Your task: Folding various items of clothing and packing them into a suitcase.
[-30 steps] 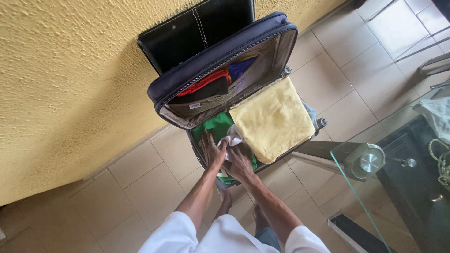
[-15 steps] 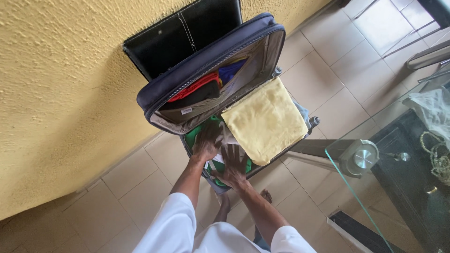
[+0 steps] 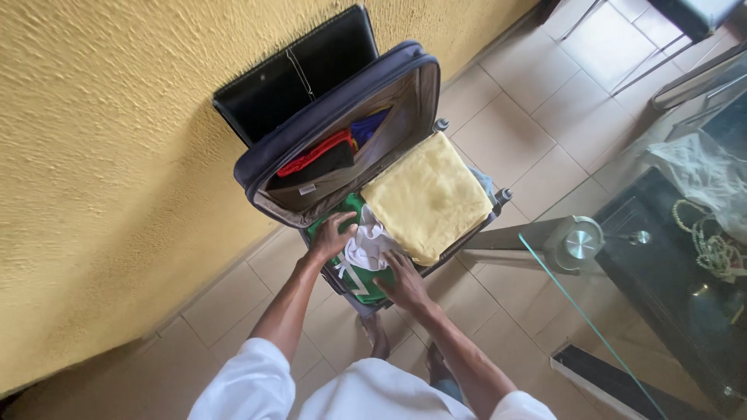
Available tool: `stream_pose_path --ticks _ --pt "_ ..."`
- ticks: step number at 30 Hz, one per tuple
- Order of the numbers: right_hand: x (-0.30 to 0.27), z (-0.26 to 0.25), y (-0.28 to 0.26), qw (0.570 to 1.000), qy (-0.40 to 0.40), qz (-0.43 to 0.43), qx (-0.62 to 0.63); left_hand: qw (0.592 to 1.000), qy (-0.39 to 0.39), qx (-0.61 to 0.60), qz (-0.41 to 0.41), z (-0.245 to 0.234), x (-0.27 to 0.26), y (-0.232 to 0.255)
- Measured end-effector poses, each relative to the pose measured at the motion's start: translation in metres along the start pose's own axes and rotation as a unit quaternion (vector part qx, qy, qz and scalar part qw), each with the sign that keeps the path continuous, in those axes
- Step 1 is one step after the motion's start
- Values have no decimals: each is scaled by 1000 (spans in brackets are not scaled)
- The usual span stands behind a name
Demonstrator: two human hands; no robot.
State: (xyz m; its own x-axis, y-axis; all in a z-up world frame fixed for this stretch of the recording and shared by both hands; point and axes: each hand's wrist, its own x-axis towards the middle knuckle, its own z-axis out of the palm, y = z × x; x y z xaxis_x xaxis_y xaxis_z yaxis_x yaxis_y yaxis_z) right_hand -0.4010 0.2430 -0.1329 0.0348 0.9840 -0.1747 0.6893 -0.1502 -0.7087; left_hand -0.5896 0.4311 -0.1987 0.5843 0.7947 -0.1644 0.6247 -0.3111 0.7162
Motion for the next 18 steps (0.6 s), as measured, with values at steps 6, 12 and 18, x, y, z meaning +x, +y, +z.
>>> stream_pose_path --ticks 6,12,18 --pt "-98 -75 22 983 143 98 64 993 63 -101 20 -64 -23 136" --pt "-184 -164 44 937 218 262 74 983 8 -35 178 -11 -14 289" --pt "-283 -260 89 893 370 256 20 936 -49 12 347 103 -32 462"
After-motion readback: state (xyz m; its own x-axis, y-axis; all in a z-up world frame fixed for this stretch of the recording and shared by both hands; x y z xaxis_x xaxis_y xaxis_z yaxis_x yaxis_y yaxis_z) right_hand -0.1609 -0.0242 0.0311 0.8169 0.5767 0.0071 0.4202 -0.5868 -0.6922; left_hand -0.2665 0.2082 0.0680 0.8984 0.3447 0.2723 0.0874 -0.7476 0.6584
